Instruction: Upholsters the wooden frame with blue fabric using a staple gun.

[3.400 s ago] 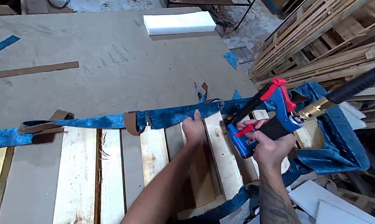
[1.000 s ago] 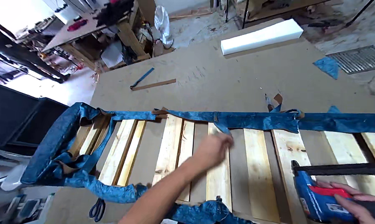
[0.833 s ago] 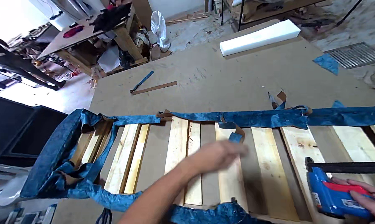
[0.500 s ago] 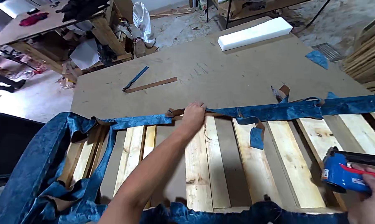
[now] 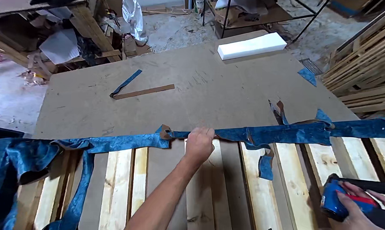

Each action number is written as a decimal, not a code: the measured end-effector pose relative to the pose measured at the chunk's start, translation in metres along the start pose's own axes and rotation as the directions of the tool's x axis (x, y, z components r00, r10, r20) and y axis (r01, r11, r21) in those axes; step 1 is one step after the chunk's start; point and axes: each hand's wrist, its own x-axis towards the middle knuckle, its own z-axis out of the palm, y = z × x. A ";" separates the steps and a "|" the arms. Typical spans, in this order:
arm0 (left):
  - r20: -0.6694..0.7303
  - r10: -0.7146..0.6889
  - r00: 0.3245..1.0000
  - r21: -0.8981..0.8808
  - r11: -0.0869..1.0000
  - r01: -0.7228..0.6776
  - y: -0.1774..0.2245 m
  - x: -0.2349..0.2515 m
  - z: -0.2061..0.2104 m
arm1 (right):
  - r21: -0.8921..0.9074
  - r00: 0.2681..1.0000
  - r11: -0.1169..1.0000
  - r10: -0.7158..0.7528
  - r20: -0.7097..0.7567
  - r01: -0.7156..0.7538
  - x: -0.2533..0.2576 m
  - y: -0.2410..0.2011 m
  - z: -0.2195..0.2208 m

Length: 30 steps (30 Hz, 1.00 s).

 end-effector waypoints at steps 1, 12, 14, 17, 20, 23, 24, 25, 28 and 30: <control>-0.028 0.026 0.999 -0.007 1.000 -0.027 0.002 -0.004 -0.002 | 0.012 1.000 1.000 -0.014 0.005 0.014 0.004 -0.003 0.002; 0.166 0.039 0.985 -0.148 0.989 -0.014 -0.031 -0.012 0.018 | 0.194 0.870 0.953 0.116 0.480 -0.234 -0.049 -0.117 0.187; 0.173 0.047 0.984 -0.185 0.983 -0.014 -0.030 -0.015 0.017 | 0.168 0.858 0.965 0.091 0.505 -0.201 -0.056 -0.118 0.223; 0.176 0.015 0.984 -0.206 0.978 0.022 -0.032 -0.023 0.017 | 0.130 0.823 0.986 0.011 0.568 -0.103 -0.052 -0.110 0.260; 0.189 -0.016 0.982 -0.193 0.980 0.053 -0.032 -0.025 0.015 | 0.013 0.773 1.000 -0.027 0.634 0.024 -0.048 -0.101 0.280; 0.134 -0.025 0.991 -0.187 0.981 0.050 -0.028 -0.028 0.013 | -0.112 0.752 0.990 0.012 0.659 0.083 -0.051 -0.105 0.294; 0.120 -0.031 0.992 -0.181 0.982 0.053 -0.027 -0.029 0.012 | -0.148 0.752 0.984 0.023 0.658 0.099 -0.054 -0.107 0.297; 0.113 -0.036 0.993 -0.170 0.984 0.055 -0.027 -0.029 0.012 | -0.176 0.762 0.977 0.026 0.647 0.116 -0.056 -0.109 0.299; 0.119 -0.051 0.992 -0.129 0.989 0.067 -0.027 -0.028 0.013 | -0.242 0.788 0.957 0.022 0.615 0.162 -0.061 -0.114 0.302; 0.132 -0.064 0.989 -0.114 0.990 0.079 -0.027 -0.028 0.014 | -0.274 0.803 0.952 0.053 0.594 0.139 -0.066 -0.121 0.304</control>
